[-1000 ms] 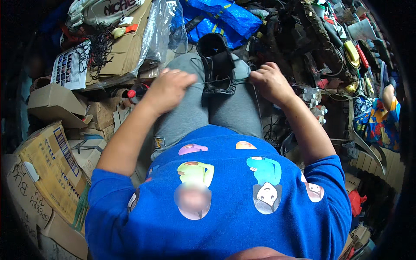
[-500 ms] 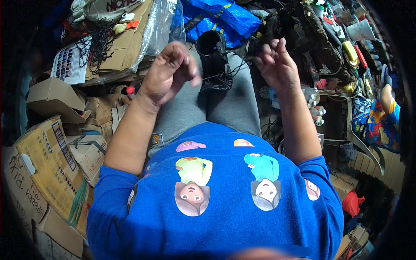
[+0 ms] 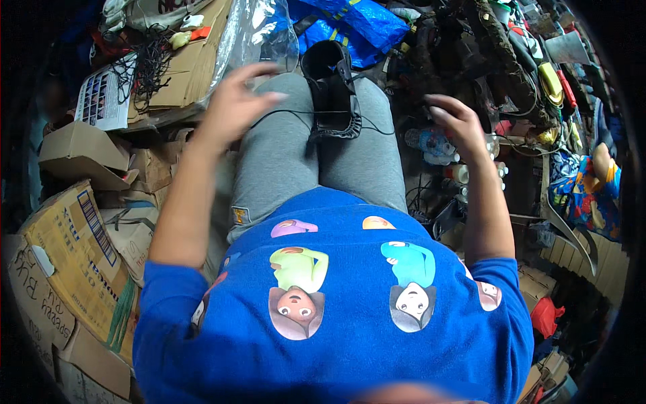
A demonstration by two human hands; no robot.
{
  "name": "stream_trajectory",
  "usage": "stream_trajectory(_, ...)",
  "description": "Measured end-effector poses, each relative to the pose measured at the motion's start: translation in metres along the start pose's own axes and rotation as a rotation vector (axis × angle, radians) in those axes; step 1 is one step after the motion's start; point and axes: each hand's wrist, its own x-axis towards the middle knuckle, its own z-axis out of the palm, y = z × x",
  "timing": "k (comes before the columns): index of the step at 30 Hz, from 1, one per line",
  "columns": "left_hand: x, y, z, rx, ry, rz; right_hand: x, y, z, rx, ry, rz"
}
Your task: Stitching the upper part of a black shoe using a needle and thread.
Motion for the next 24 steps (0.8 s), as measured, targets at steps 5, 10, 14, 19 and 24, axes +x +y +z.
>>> stream_trajectory(5, 0.054, -0.016, 0.077, 0.117, -0.157, 0.180, 0.034, -0.028, 0.066, -0.174, -0.249, -0.305)
stream_trajectory(10, 0.072, -0.002, 0.074, 0.428, -0.352, 0.196, 0.042, -0.023, 0.065, -0.268, -0.319, -0.333)
stream_trajectory(14, 0.076, 0.000, 0.073, 0.324, -0.518, 0.007, 0.046, -0.026, 0.066, -0.305, -0.330, -0.400)
stream_trajectory(19, 0.076, -0.010, 0.075, -0.036, -0.541, -0.137, 0.045, -0.019, 0.072, -0.271, -0.367, -0.407)
stream_trajectory(24, 0.078, -0.016, 0.066, -0.137, -0.710, -0.113, 0.021, -0.018, 0.082, -0.205, -0.262, -0.400)
